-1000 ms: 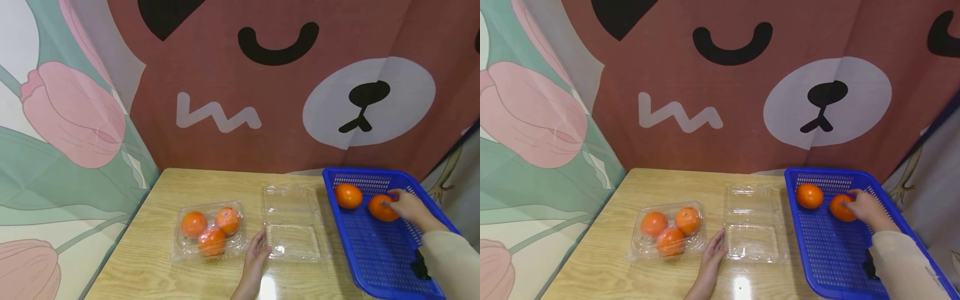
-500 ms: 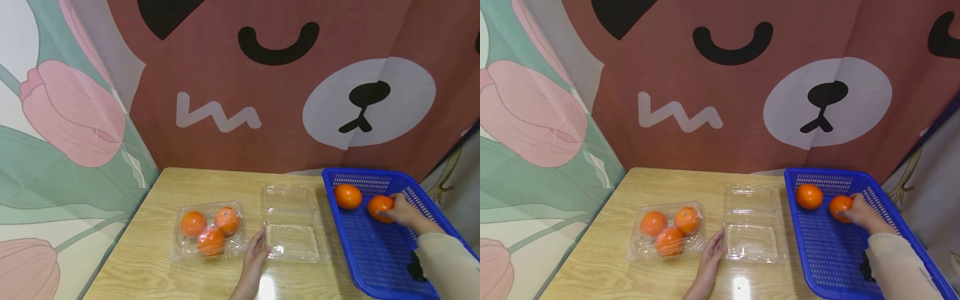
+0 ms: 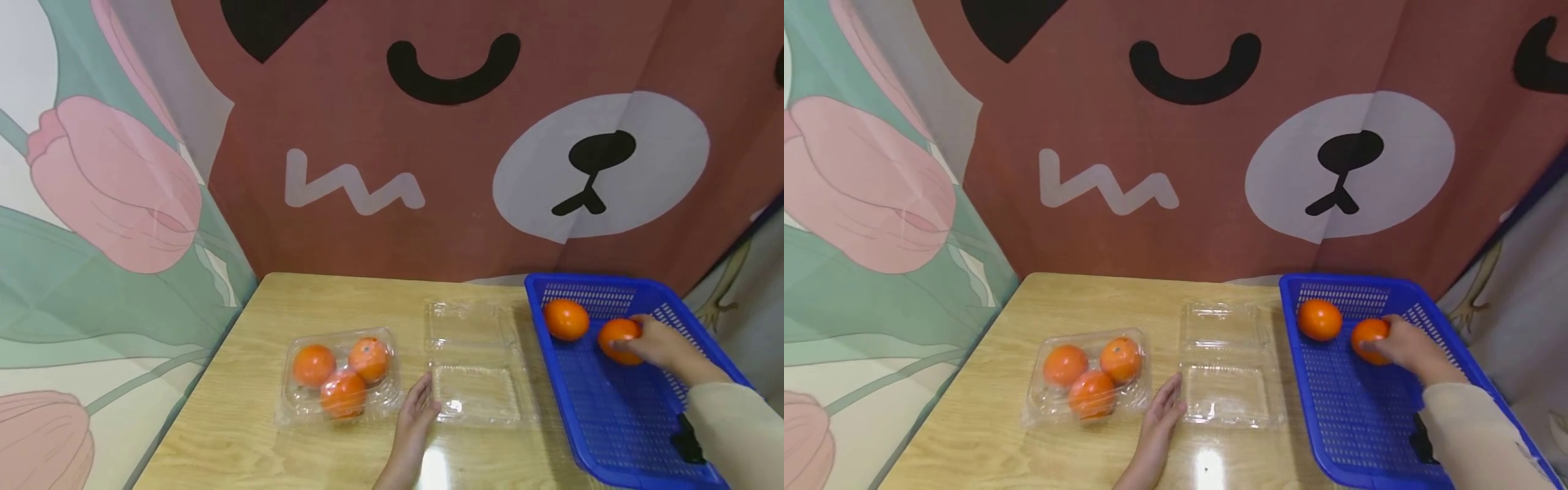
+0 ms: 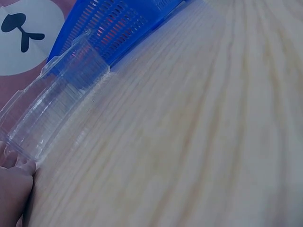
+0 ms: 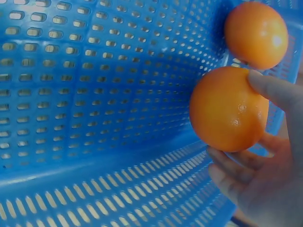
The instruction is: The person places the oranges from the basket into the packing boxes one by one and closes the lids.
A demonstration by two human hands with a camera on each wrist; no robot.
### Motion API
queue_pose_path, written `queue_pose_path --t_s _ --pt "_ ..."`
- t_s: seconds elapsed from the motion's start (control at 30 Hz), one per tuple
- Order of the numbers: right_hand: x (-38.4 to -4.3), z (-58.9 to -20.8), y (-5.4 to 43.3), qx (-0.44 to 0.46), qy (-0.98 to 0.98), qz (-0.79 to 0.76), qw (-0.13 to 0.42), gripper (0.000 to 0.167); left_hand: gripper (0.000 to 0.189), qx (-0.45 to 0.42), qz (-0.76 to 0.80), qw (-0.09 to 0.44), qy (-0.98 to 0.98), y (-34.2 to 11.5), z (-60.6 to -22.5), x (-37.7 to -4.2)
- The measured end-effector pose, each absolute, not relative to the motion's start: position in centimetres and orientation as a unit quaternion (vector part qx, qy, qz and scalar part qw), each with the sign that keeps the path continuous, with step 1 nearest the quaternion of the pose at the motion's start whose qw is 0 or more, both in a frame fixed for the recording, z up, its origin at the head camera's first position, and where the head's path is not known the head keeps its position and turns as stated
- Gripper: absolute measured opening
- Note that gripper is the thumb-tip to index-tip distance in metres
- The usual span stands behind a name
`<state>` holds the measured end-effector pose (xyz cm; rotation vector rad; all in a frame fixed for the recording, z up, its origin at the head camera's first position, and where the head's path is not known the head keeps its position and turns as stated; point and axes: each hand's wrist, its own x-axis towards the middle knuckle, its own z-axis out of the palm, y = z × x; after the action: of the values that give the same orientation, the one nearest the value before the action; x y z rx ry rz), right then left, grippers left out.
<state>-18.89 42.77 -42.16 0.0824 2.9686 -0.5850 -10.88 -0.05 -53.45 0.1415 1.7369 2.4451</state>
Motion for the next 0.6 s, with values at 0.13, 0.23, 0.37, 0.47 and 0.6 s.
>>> queue_pose_path --t_s 0.13,0.23,0.37,0.47,0.6 --pt "-18.3 -40.9 42.2 0.026 0.981 -0.184 0.057 0.087 0.057 0.056 0.81 0.062 0.581 -0.2 -53.6 -10.8" --pt "-18.0 -39.8 41.7 0.025 0.983 -0.177 0.05 0.091 0.057 0.056 0.81 0.06 0.58 0.0 -53.5 -10.9" --pt "-17.4 -38.8 40.9 0.018 0.983 -0.181 0.038 0.093 0.058 0.052 0.814 0.062 0.575 0.0 -53.3 -11.0" --pt "-17.0 -38.0 40.1 0.01 0.982 -0.189 0.031 0.092 0.058 0.05 0.816 0.064 0.572 0.0 -53.3 -10.9" --pt "-16.5 -36.8 38.5 0.004 0.979 -0.201 0.024 0.09 0.059 0.049 0.817 0.068 0.57 -0.1 -53.4 -10.8"
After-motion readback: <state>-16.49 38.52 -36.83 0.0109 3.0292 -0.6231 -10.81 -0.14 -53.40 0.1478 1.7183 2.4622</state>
